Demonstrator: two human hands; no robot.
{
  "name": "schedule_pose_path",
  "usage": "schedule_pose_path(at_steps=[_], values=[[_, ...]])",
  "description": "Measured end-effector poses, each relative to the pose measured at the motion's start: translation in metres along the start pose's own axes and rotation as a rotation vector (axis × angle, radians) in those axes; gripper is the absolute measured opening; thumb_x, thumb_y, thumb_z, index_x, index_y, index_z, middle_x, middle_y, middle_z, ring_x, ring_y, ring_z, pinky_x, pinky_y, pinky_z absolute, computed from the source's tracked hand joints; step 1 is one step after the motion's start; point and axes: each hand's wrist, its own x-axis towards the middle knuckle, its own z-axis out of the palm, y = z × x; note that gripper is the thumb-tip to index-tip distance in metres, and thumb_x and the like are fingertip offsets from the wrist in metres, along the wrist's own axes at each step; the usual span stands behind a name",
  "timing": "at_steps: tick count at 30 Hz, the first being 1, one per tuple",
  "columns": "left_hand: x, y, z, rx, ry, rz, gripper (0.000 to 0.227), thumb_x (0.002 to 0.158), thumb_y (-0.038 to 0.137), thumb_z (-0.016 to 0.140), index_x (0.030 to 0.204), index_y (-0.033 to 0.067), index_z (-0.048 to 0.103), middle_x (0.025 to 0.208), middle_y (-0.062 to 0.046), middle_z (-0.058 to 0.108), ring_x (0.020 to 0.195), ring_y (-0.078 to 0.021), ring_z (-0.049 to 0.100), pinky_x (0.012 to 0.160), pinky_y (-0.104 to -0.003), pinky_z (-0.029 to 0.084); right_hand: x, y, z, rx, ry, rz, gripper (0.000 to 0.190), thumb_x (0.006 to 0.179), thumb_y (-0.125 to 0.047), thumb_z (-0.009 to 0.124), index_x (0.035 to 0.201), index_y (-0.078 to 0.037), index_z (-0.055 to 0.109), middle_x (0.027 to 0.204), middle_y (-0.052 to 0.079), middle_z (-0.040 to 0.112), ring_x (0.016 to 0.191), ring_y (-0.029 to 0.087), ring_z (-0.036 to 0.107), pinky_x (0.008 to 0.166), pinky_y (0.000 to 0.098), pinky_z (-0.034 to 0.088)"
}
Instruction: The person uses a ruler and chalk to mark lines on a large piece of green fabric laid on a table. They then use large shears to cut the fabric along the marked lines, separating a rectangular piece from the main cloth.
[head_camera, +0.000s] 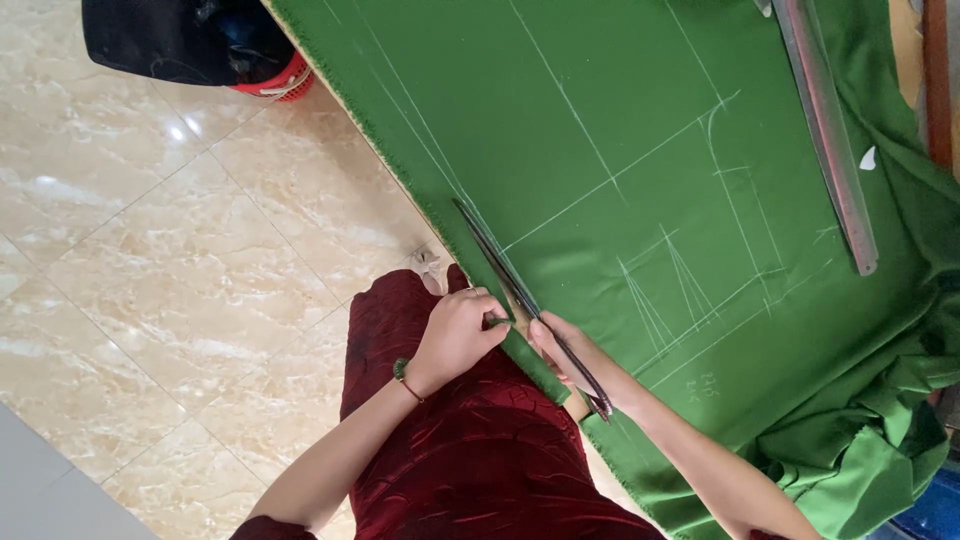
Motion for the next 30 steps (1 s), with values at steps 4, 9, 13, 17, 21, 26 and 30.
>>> schedule_pose_path(at_steps=[4, 9, 13, 17, 21, 26, 30], values=[[0.003, -0.010, 0.004, 0.056, -0.006, 0.022, 0.011, 0.077, 0.022, 0.074, 0.077, 0.0108, 0.074, 0.071, -0.008, 0.066, 0.081, -0.0324, 0.067, 0.073, -0.044, 0.049, 0.006, -0.021, 0.004, -0.010, -0.022, 0.022, 0.033, 0.105, -0.044, 0.050, 0.093, -0.014, 0.053, 0.058, -0.002, 0.043, 0.043, 0.007, 0.043, 0.037, 0.0171, 0.038], [0.006, -0.017, 0.005, 0.095, -0.040, 0.028, 0.011, 0.077, 0.023, 0.072, 0.074, 0.0134, 0.072, 0.069, -0.005, 0.064, 0.080, -0.0295, 0.066, 0.069, -0.041, 0.047, 0.018, -0.053, 0.013, -0.046, -0.048, 0.016, 0.034, 0.105, -0.051, 0.045, 0.102, -0.017, 0.049, 0.068, -0.009, 0.037, 0.055, 0.004, 0.041, 0.049, 0.0178, 0.039], [0.007, -0.013, 0.001, 0.100, -0.062, 0.026, 0.011, 0.078, 0.023, 0.071, 0.073, 0.0129, 0.072, 0.069, -0.004, 0.063, 0.079, -0.0288, 0.065, 0.070, -0.040, 0.047, 0.024, -0.051, 0.013, -0.055, -0.065, 0.026, 0.040, 0.105, -0.056, 0.043, 0.102, -0.017, 0.051, 0.068, -0.009, 0.037, 0.054, 0.005, 0.041, 0.051, 0.0192, 0.040], [0.007, -0.008, -0.005, 0.090, -0.098, 0.046, 0.011, 0.078, 0.023, 0.071, 0.073, 0.0123, 0.072, 0.069, -0.004, 0.063, 0.079, -0.0285, 0.065, 0.069, -0.039, 0.046, 0.030, -0.043, 0.009, -0.046, -0.018, 0.016, 0.036, 0.105, -0.051, 0.050, 0.094, -0.016, 0.052, 0.060, -0.004, 0.040, 0.046, 0.006, 0.042, 0.042, 0.0180, 0.040], [0.010, -0.021, 0.002, 0.125, -0.103, 0.102, 0.012, 0.075, 0.024, 0.070, 0.072, 0.0122, 0.072, 0.067, -0.005, 0.062, 0.077, -0.0299, 0.065, 0.065, -0.041, 0.047, 0.045, -0.038, 0.009, -0.086, -0.015, 0.033, 0.040, 0.104, -0.057, 0.049, 0.096, -0.018, 0.053, 0.062, -0.004, 0.044, 0.050, 0.007, 0.046, 0.044, 0.0203, 0.044], [0.013, -0.015, -0.007, 0.125, -0.115, 0.120, 0.012, 0.075, 0.023, 0.070, 0.071, 0.0111, 0.072, 0.065, -0.005, 0.063, 0.074, -0.0300, 0.065, 0.065, -0.040, 0.047, 0.066, -0.059, 0.013, -0.119, -0.062, 0.063, 0.050, 0.103, -0.063, 0.043, 0.106, -0.014, 0.054, 0.066, -0.006, 0.041, 0.051, 0.008, 0.046, 0.051, 0.0263, 0.050], [0.016, -0.019, -0.006, 0.134, -0.145, 0.115, 0.013, 0.074, 0.024, 0.069, 0.071, 0.0120, 0.073, 0.065, -0.004, 0.063, 0.074, -0.0274, 0.065, 0.064, -0.038, 0.048, 0.058, -0.082, 0.020, -0.056, -0.020, 0.007, 0.044, 0.105, -0.056, 0.046, 0.097, -0.013, 0.053, 0.065, -0.006, 0.039, 0.048, 0.004, 0.045, 0.044, 0.0161, 0.043]])
